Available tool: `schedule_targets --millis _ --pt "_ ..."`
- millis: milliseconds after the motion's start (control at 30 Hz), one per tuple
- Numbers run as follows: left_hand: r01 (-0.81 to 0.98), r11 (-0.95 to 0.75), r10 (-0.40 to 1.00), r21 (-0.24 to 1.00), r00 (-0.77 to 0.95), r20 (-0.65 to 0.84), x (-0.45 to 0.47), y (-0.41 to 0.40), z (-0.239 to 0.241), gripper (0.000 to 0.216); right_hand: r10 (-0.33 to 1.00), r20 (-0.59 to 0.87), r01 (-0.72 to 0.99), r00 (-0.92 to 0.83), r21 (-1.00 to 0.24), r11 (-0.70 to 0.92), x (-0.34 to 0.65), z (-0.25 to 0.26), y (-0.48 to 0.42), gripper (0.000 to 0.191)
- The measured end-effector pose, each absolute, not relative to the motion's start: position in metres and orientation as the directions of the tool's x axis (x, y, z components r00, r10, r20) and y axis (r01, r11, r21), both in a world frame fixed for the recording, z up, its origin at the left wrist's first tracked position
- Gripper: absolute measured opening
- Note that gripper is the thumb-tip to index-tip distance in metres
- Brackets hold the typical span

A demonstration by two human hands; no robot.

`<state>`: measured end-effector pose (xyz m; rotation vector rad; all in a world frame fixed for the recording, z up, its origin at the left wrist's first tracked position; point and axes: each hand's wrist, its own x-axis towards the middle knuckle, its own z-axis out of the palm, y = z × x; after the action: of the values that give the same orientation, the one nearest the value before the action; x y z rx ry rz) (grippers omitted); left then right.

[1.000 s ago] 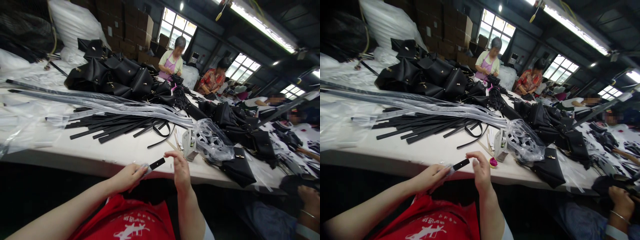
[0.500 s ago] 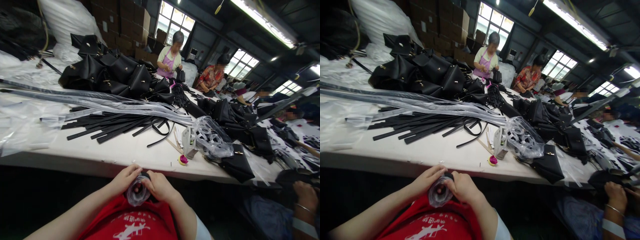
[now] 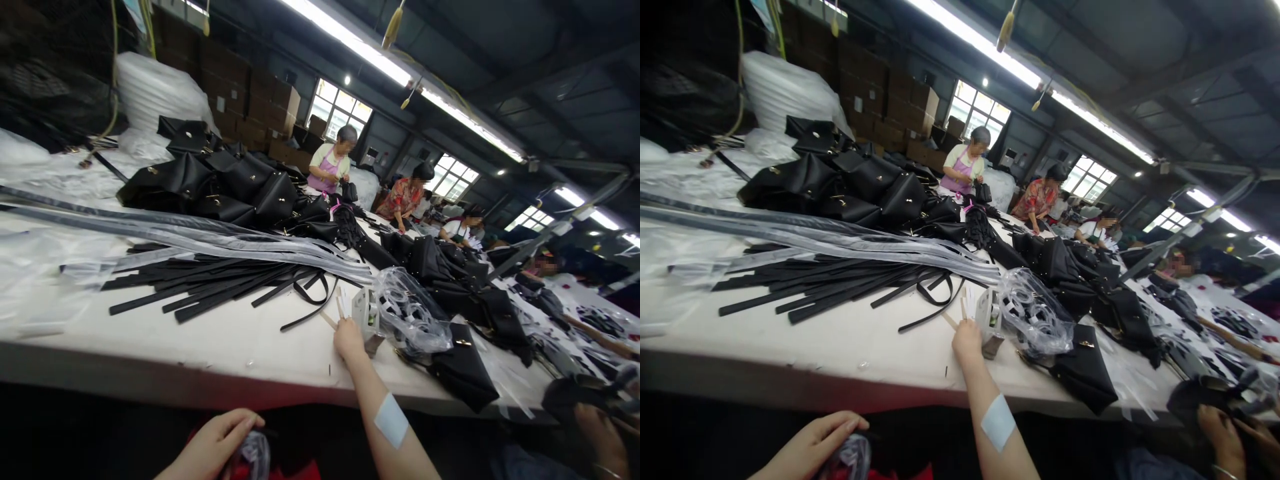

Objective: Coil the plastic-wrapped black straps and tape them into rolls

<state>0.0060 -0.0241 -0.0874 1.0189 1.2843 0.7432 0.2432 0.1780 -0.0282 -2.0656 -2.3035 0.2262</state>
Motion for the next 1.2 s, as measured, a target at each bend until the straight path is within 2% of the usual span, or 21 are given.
schedule_targets --millis 133,333,400,467,533,600,667,800,1033,1100,1200 --pt "0.017 0.423 0.894 0.906 0.153 -0.420 0.004 -0.029 -0.089 0.066 0.994 -0.053 0.995 -0.091 -0.047 0.088 0.247 -0.037 0.184 0.036" --pt "-0.074 0.472 0.872 0.879 0.184 -0.453 0.002 -0.027 -0.088 0.069 0.994 0.000 0.993 -0.112 -0.044 0.112 0.253 -0.014 0.168 0.035" --pt "-0.131 0.537 0.835 0.834 0.227 -0.502 0.003 -0.025 -0.085 0.070 0.981 0.000 0.971 -0.193 -0.143 0.191 0.249 -0.002 0.148 0.030" --pt "-0.168 0.589 0.802 0.791 0.246 -0.545 0.004 -0.023 -0.080 0.071 0.933 -0.007 0.872 -0.359 -0.359 0.333 0.242 0.008 0.119 0.025" --pt "-0.172 0.609 0.788 0.775 0.249 -0.563 0.005 -0.023 -0.073 0.070 0.856 0.003 0.703 -0.517 -0.569 0.427 0.232 0.017 0.087 0.023" --pt "-0.162 0.606 0.788 0.779 0.252 -0.561 0.006 -0.023 -0.068 0.067 0.808 -0.017 0.610 -0.589 -0.666 0.430 0.223 0.024 0.059 0.019" --pt "-0.152 0.608 0.785 0.779 0.262 -0.562 0.007 -0.022 -0.066 0.064 0.790 -0.061 0.600 -0.609 -0.687 0.409 0.217 0.028 0.040 0.016" --pt "-0.114 0.603 0.789 0.790 0.233 -0.569 0.008 -0.019 -0.071 0.057 0.724 -0.121 0.615 -0.679 -0.632 0.472 0.214 0.035 0.025 0.018" --pt "0.010 0.558 0.808 0.830 0.221 -0.546 0.011 -0.017 -0.075 0.059 0.636 -0.229 0.676 -0.737 -0.289 0.678 0.200 0.039 0.011 0.026" --pt "0.040 0.538 0.814 0.842 0.234 -0.532 0.013 -0.017 -0.072 0.056 0.635 -0.264 0.685 -0.726 -0.205 0.699 0.188 0.028 0.009 0.027" --pt "0.121 0.454 0.848 0.883 0.246 -0.470 0.015 -0.015 -0.069 0.049 0.655 -0.325 0.720 -0.682 -0.142 0.679 0.168 0.006 0.008 0.024"
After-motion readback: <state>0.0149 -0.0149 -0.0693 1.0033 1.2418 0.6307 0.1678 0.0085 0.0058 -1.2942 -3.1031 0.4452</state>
